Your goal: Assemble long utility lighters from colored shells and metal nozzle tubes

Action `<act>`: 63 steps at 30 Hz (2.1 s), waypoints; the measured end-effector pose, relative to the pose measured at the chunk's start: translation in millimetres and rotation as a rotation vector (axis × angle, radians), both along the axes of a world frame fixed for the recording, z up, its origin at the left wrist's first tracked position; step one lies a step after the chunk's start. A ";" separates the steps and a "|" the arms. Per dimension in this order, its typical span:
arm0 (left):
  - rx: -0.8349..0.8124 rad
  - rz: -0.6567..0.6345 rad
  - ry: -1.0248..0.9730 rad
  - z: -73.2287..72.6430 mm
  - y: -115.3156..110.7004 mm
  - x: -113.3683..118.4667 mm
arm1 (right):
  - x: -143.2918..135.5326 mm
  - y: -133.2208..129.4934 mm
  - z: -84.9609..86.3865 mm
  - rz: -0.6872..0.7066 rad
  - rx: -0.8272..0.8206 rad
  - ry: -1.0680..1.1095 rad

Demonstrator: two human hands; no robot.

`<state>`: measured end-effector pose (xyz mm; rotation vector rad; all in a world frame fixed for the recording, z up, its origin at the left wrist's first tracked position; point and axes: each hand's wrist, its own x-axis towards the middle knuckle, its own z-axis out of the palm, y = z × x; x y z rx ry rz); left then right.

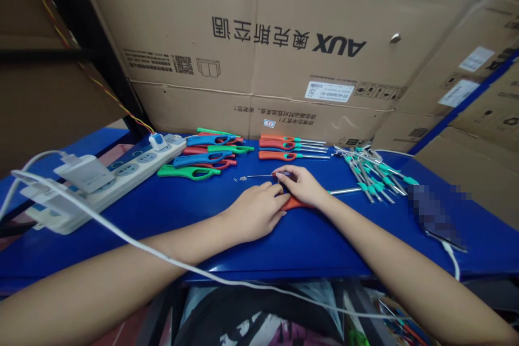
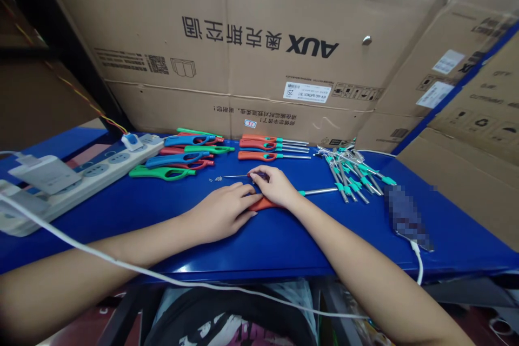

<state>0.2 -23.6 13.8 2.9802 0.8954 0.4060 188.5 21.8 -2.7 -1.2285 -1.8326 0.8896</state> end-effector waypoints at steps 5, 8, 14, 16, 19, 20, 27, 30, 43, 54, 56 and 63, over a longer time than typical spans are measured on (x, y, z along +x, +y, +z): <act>0.001 -0.005 0.004 0.2 0.6 -0.3 | 0.4 -0.2 0.1 0.005 0.009 -0.018; -0.003 -0.009 0.004 1.1 0.7 -0.3 | 0.0 0.1 -0.2 0.008 0.008 -0.008; -0.049 -0.006 -0.012 2.7 1.5 -1.0 | -1.4 -1.1 3.6 -0.061 0.017 0.158; -0.077 -0.008 -0.050 1.9 3.3 -1.0 | -0.8 -1.8 6.6 -0.117 0.015 0.284; -0.112 -0.011 -0.116 -1.0 8.5 -1.0 | 2.1 -2.0 13.1 -0.196 -0.021 0.506; -0.128 -0.009 -0.143 -2.2 10.6 -1.1 | 3.6 -1.9 15.9 -0.212 -0.030 0.577; -0.230 0.179 -0.419 -6.7 26.7 -4.5 | 15.9 -0.7 31.9 -0.288 0.025 0.777; -0.271 0.243 -0.603 -7.9 31.6 -4.7 | 17.4 -1.7 32.9 -0.264 -0.006 0.793; -0.270 0.212 -0.795 -3.1 30.3 -3.4 | 10.5 -6.7 29.0 -0.156 -0.125 0.818; -0.304 0.216 -0.816 -3.7 32.3 -4.8 | 10.5 -6.9 29.0 -0.161 -0.129 0.834; -0.311 0.219 -0.811 -3.2 32.4 -4.9 | 10.5 -7.2 28.6 -0.160 -0.125 0.841; -0.327 0.227 -0.804 -4.1 34.0 -5.8 | 10.8 -7.7 29.4 -0.158 -0.068 0.851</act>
